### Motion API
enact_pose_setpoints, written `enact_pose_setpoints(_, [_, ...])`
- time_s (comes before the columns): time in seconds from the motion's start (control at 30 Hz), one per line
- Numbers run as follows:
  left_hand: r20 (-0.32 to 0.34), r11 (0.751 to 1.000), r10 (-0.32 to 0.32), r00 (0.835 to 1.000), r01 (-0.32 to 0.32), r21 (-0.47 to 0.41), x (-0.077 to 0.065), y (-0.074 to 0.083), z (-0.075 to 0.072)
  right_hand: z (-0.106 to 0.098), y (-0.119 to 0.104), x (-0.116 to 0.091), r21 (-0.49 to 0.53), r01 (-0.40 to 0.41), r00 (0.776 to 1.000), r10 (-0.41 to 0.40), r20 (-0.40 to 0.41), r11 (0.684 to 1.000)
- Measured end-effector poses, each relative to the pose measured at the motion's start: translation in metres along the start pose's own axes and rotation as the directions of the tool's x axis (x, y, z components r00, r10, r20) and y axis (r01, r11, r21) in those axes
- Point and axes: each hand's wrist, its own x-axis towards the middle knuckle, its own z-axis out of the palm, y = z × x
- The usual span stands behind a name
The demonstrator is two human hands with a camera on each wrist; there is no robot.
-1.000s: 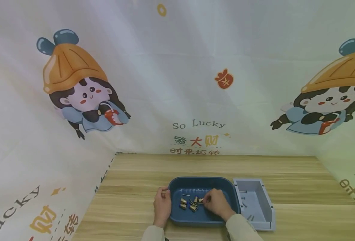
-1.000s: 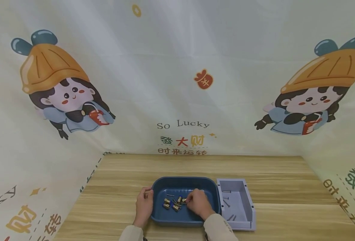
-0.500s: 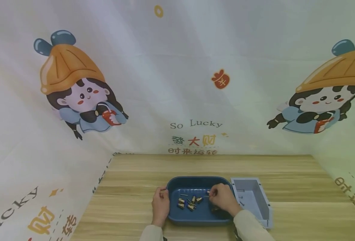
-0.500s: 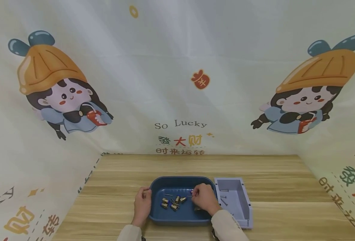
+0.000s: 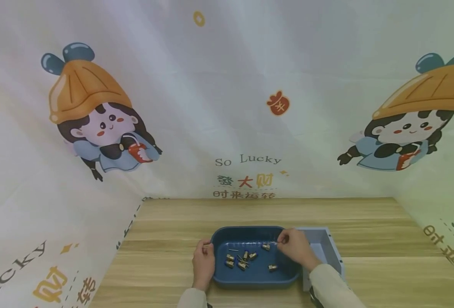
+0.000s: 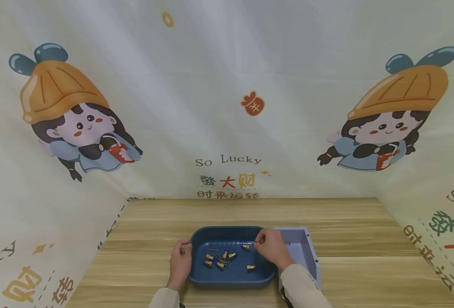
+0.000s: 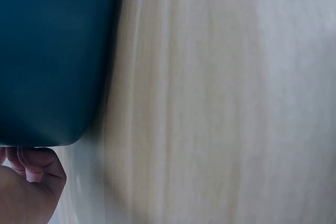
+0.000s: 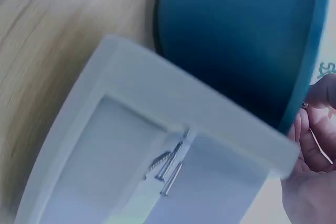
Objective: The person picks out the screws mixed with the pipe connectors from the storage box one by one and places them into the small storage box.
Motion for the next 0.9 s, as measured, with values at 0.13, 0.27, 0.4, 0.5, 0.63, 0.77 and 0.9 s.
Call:
enact_pose_setpoints(0.13, [-0.008,1.000,0.004,1.000,-0.004,0.002,-0.001,0.002,0.000,-0.009,0.002,-0.001,0.003,-0.018,0.999,0.018,-0.030,1.000])
enact_pose_setpoints(0.27, [-0.013,1.000,0.005,1.000,-0.005,-0.002,-0.002,0.003,0.000,-0.017,0.005,-0.001,-0.001,-0.042,0.998,0.042,-0.038,0.999])
enact_pose_setpoints(0.4, [-0.013,1.000,0.003,1.000,-0.003,-0.001,-0.002,0.004,0.000,-0.023,0.010,-0.002,0.005,-0.073,0.997,0.073,-0.040,0.997])
enact_pose_setpoints(0.5, [-0.011,1.000,0.010,1.000,-0.010,0.002,-0.002,0.004,0.000,-0.028,0.014,-0.003,0.006,-0.091,0.995,0.091,-0.046,0.996])
enact_pose_setpoints(0.63, [-0.010,1.000,0.010,1.000,-0.010,0.009,-0.002,0.002,0.000,-0.035,0.020,-0.006,-0.010,-0.117,0.991,0.116,-0.059,0.993])
enact_pose_setpoints(0.77, [-0.009,1.000,0.001,1.000,-0.001,0.013,-0.001,0.001,0.000,-0.041,0.026,-0.009,-0.044,-0.143,0.987,0.139,-0.076,0.989])
enact_pose_setpoints(0.9, [0.001,1.000,-0.007,1.000,0.007,0.013,-0.001,0.002,-0.001,-0.046,0.031,-0.014,-0.063,-0.134,0.988,0.128,-0.089,0.989])
